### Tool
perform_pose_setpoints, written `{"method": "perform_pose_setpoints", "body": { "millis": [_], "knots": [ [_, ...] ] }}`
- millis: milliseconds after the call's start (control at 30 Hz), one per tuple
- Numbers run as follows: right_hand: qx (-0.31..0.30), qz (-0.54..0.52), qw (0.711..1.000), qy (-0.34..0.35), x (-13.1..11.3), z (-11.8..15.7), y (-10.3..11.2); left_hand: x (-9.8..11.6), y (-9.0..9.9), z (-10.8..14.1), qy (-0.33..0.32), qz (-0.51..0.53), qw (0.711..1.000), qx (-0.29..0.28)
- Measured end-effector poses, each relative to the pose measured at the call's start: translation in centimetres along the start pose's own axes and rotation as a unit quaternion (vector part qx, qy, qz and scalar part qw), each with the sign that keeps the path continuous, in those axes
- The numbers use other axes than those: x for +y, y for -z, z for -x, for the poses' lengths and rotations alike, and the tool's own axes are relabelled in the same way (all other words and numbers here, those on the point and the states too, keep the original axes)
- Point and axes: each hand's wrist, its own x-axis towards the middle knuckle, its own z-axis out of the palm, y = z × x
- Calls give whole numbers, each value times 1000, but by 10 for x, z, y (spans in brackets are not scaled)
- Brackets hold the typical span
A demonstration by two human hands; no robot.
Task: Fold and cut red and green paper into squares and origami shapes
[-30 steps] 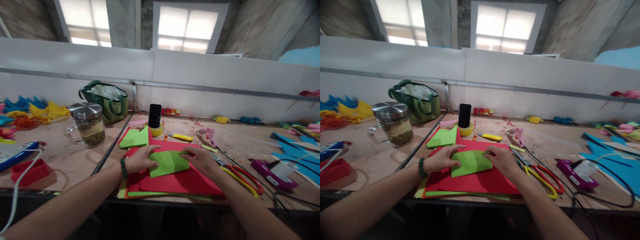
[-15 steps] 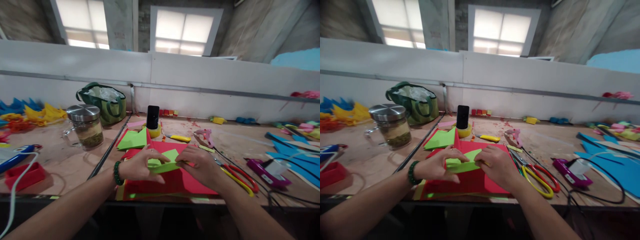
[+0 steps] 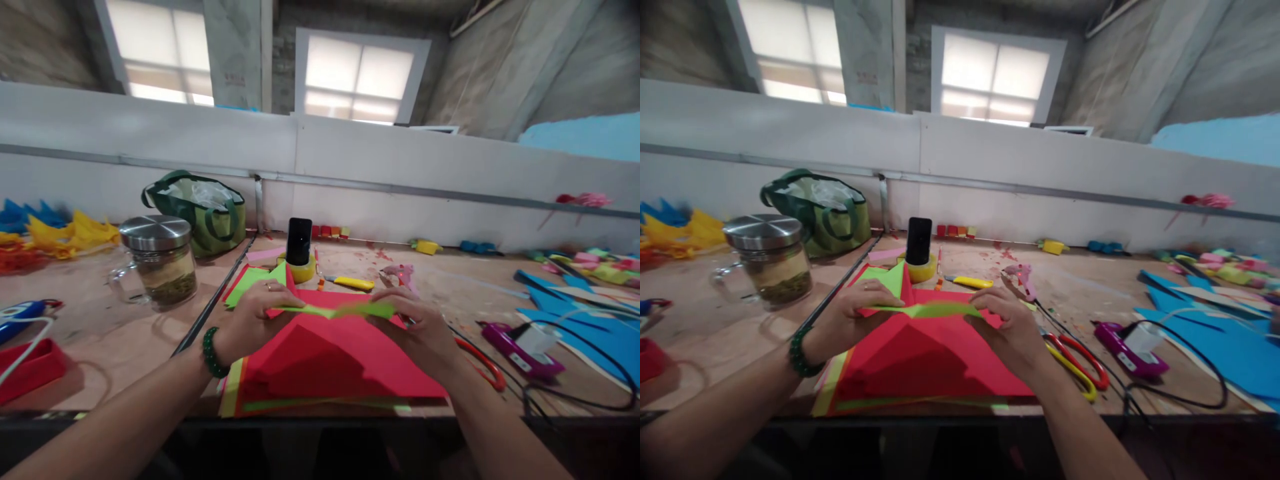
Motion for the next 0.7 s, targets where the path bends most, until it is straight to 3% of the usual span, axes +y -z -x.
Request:
{"method": "perform_pose_setpoints", "body": {
  "millis": [100,200,300,433,600,700],
  "knots": [
    [15,95,992,82,-1,13,2,9,7,8,-186,-222,957,14],
    [-29,178,979,94,3,38,-12,12,0,22,-265,-326,906,-39],
    [-87,211,970,83,8,65,-30,11,-11,37,-258,-357,886,-144],
    [-96,194,974,71,9,85,-39,11,-18,45,-208,-351,878,-252],
    [-104,157,974,125,8,89,-34,12,-17,43,-164,-318,889,-286],
    [-102,123,981,113,8,92,-33,9,-15,46,-145,-296,901,-283]
  ]
}}
